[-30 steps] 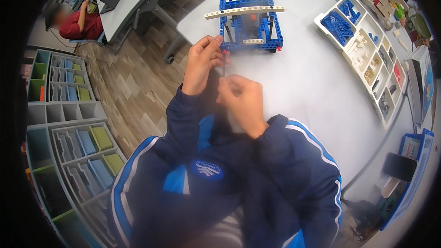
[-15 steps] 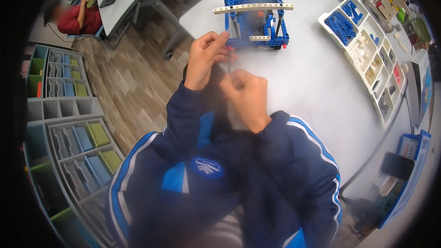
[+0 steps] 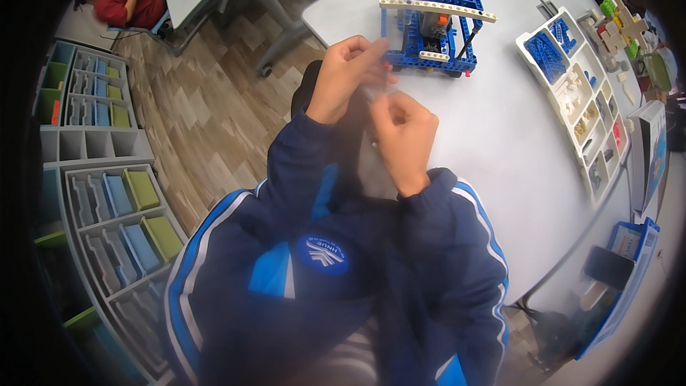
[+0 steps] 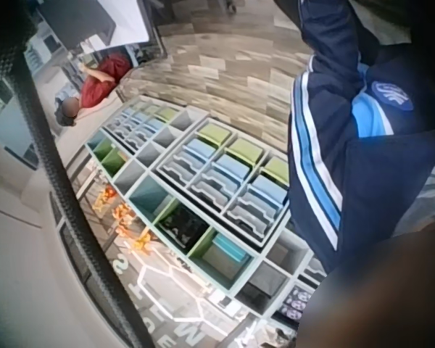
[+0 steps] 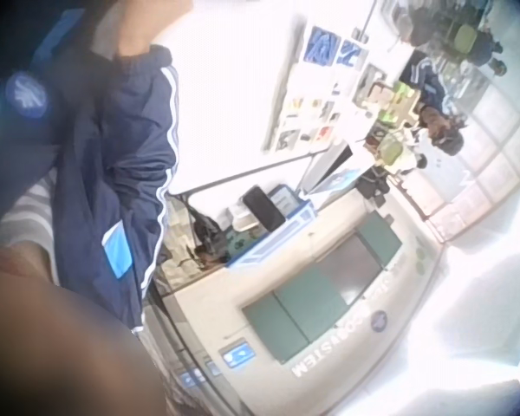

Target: The person assembles a blue Lego Technic structure on a white table, inserting yellow and red connectors and black rods into the frame. They pick parts from a compartmentalized tray and attach them to the growing assembly, occasionally rotating the structure to access different sides.

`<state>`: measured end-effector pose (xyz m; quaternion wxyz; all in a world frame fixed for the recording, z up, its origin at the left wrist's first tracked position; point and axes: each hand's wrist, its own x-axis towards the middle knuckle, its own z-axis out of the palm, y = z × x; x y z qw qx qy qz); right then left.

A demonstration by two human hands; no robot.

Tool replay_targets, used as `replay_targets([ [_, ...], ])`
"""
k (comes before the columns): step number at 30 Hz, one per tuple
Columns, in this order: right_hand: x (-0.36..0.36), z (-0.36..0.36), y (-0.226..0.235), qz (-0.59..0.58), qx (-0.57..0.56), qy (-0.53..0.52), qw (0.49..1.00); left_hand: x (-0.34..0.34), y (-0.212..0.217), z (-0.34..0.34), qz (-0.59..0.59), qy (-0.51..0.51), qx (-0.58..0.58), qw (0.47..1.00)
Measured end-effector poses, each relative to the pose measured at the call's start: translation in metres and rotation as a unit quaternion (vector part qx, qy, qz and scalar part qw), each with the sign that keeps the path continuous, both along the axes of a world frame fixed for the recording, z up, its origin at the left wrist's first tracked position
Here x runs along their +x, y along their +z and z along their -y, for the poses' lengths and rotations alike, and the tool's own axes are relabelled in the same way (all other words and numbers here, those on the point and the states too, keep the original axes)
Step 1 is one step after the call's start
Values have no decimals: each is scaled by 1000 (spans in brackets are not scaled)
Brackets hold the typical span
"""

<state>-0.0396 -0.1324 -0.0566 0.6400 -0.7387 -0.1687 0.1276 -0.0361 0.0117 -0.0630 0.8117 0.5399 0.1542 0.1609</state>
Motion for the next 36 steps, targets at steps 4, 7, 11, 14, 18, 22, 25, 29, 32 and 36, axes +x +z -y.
replay_targets([
  [4, 4, 1, -6, 41, -16, 2, 999, 0, 0, 0, 8, -6, -14, 1000],
  [7, 6, 2, -7, 21, 12, 18, 1000, -1, 1, 1, 11, -4, -32, 999],
  [11, 4, 4, -6, -7, 26, 29, 999, -3, 2, 0, 9, -12, -33, 999],
  [14, 1, 4, -5, 4, -27, -1, 1000, -2, 3, -1, 7, -16, -26, 1000],
  [18, 1, -1, -6, 20, 17, -2, 1000, -1, 3, -1, 10, -11, -34, 999],
  [22, 0, -2, -3, 29, -3, -19, 999, 0, 2, -1, 12, -11, -41, 999],
  [25, -1, 0, 5, 73, -73, -37, 994, -1, 2, 0, 13, -12, -45, 999],
  [29, -3, -2, 12, 155, -160, -65, 973, -2, 3, 0, -5, -20, -37, 999],
  [32, -3, -4, 14, 242, -180, -58, 952, -3, 3, -1, -16, -28, -31, 999],
  [36, -1, -1, 15, 167, -151, -43, 973, -2, 1, 0, 15, -8, -53, 998],
])
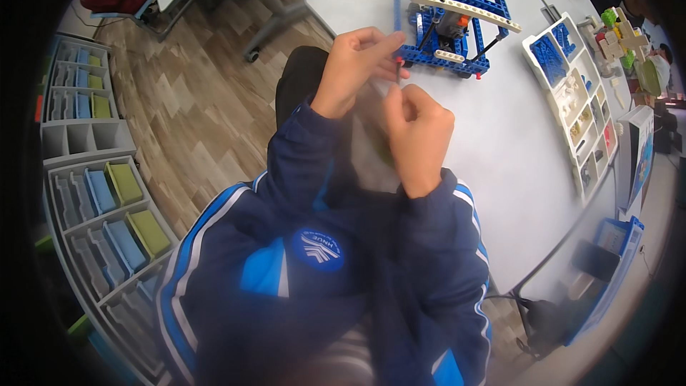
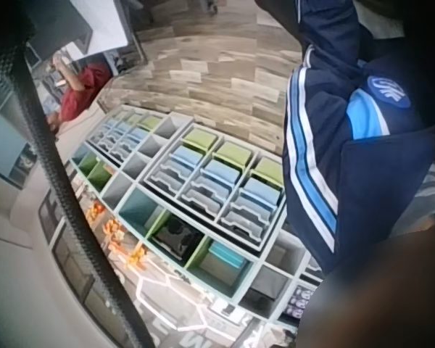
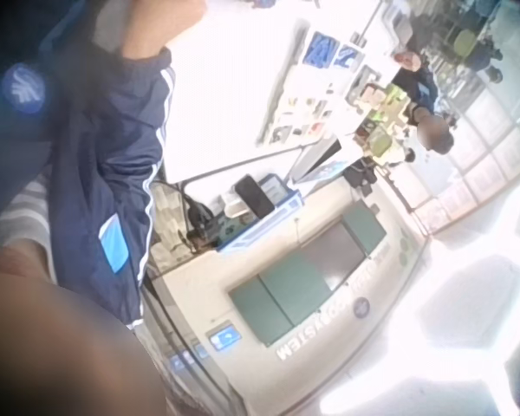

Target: The person assembles a blue Lego Technic structure on a white table, inserting yellow and red connectors and black rods into the frame. They pick parts from a compartmentalized tray and attach them to the growing assembly, occasionally rotating the structure to access different sides.

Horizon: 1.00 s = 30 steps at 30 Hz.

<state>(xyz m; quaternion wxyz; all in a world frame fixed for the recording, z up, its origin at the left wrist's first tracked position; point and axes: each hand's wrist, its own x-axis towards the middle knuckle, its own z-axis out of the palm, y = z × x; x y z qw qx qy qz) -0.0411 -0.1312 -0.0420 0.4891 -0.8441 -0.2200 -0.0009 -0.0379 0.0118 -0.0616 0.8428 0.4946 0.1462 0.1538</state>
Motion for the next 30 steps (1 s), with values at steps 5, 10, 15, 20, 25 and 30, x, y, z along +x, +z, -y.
replay_targets([
  [5, 0, -1, -3, -90, 11, -22, 996, 0, -1, 0, 8, -2, -8, 1000],
  [10, -2, -1, -2, -145, 64, -5, 987, -1, -2, -7, 13, -30, -5, 999],
  [15, -4, -1, -1, -169, 81, -9, 982, -4, -3, -17, 1, -110, 13, 994],
  [20, 8, 17, -5, -184, 54, 37, 981, -11, -16, -77, 19, -216, 16, 976],
  [25, 3, 39, -18, -67, 59, 91, 992, -60, -84, -172, 59, 130, -40, 989],
  [30, -3, 42, -21, -7, -17, 41, 999, -91, -137, -202, 48, 314, -136, 938],
])
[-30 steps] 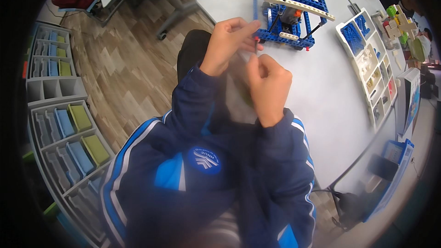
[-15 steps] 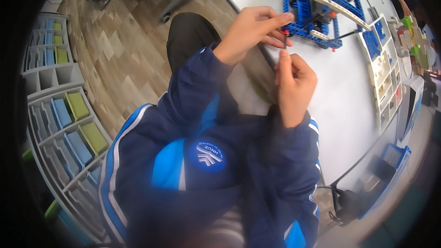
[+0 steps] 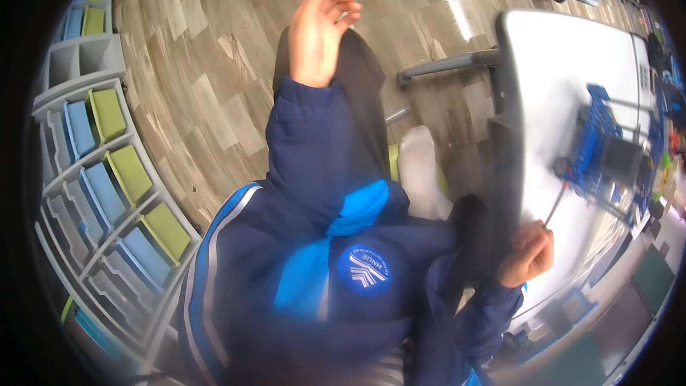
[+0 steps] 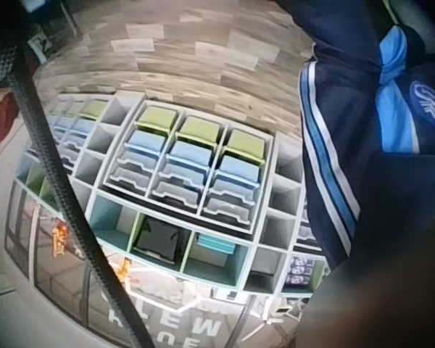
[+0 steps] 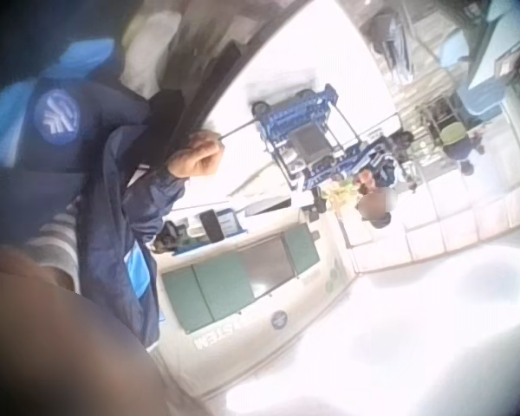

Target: The person assembles a blue Lego Technic structure on a white table, inserting yellow and red connectors and black rods into the frame. They pick parts from a compartmentalized tray and attach them to the growing assembly, occasionally rotating the structure to access different sides.

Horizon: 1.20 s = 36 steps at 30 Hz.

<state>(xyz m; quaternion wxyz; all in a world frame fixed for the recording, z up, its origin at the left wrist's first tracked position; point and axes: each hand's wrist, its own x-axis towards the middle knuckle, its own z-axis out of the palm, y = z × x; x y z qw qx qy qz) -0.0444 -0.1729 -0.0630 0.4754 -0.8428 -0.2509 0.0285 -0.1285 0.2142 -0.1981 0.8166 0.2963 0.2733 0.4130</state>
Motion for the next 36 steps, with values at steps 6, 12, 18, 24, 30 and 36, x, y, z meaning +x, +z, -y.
replay_targets([
  [6, 3, -6, 2, 81, -99, 10, 992, 2, 9, 0, 50, -74, -69, 994],
  [12, 4, -11, 7, 58, -117, -65, 989, -7, 16, -3, 98, -112, -93, 984],
  [18, 1, -20, 5, 115, -156, -57, 979, -10, 30, -1, 106, -113, -105, 982],
  [24, -2, -26, 10, 88, -153, -20, 984, 27, 40, 11, -71, -83, -26, 994],
  [30, 3, -10, 4, 123, -207, -53, 969, 140, -72, 37, -123, 42, 46, 990],
  [36, 14, 50, 14, 120, -330, 6, 936, 291, -312, 59, -454, -99, 178, 868],
])
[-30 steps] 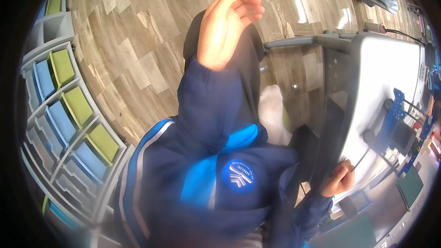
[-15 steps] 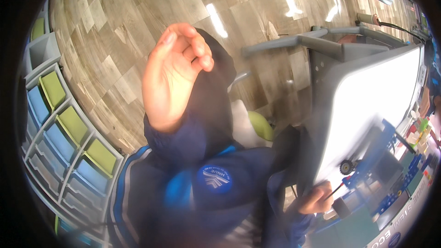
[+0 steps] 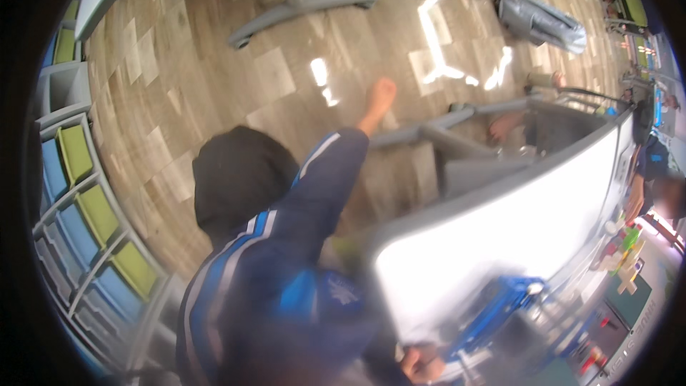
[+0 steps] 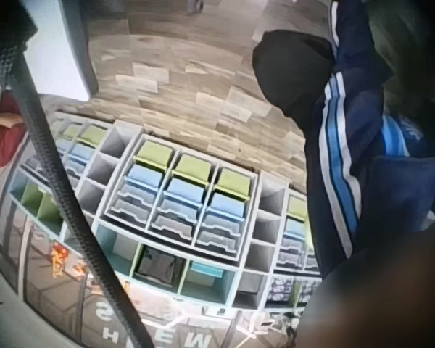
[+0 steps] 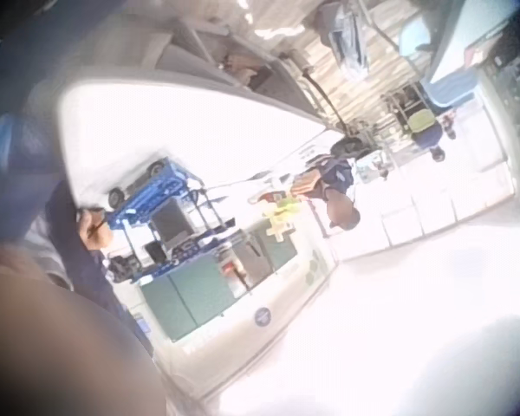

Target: The person assembles a blue Lego Technic structure on a white table, inserting yellow and red connectors and black rods into the frame. They pick parts from a compartmentalized tray and attach them to the growing assembly, occasionally rotating the structure to access different sides.

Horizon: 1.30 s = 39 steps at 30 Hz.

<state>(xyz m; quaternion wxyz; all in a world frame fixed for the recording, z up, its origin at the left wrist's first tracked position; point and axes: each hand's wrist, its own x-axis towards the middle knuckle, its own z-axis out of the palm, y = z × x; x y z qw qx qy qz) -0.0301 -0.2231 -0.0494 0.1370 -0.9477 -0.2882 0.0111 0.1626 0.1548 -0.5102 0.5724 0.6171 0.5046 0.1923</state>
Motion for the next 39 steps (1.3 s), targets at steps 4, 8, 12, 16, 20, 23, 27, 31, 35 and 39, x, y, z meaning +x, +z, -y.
replay_targets([
  [4, -2, 13, -8, -43, -7, -18, 999, 7, -88, 51, -114, -374, 13, 920],
  [8, 0, -5, -14, -55, -19, -34, 998, 19, -108, 68, -143, -382, 135, 903],
  [12, 8, -21, -12, -69, -31, -38, 996, 28, -130, 69, -153, -398, 236, 873],
  [16, 9, -31, -16, -67, -37, -51, 996, 35, -158, 84, -92, -372, 292, 876],
  [20, 8, -37, -16, -69, -38, -67, 995, 45, -160, 85, -158, -451, 269, 836],
  [23, 6, -40, -14, -74, -45, -76, 993, 46, -147, 81, -194, -481, 244, 820],
  [27, 6, -44, -12, -81, -41, -77, 993, 37, -132, 77, -186, -442, 233, 846],
  [31, 7, -45, -13, -86, -31, -71, 993, 18, -127, 70, -180, -395, 175, 883],
  [35, 8, -43, -13, -86, -9, -55, 995, -10, -123, 56, -139, -305, 41, 941],
  [39, 7, -43, -14, -83, 21, -35, 996, -42, -109, 59, -98, -142, -51, 984],
])
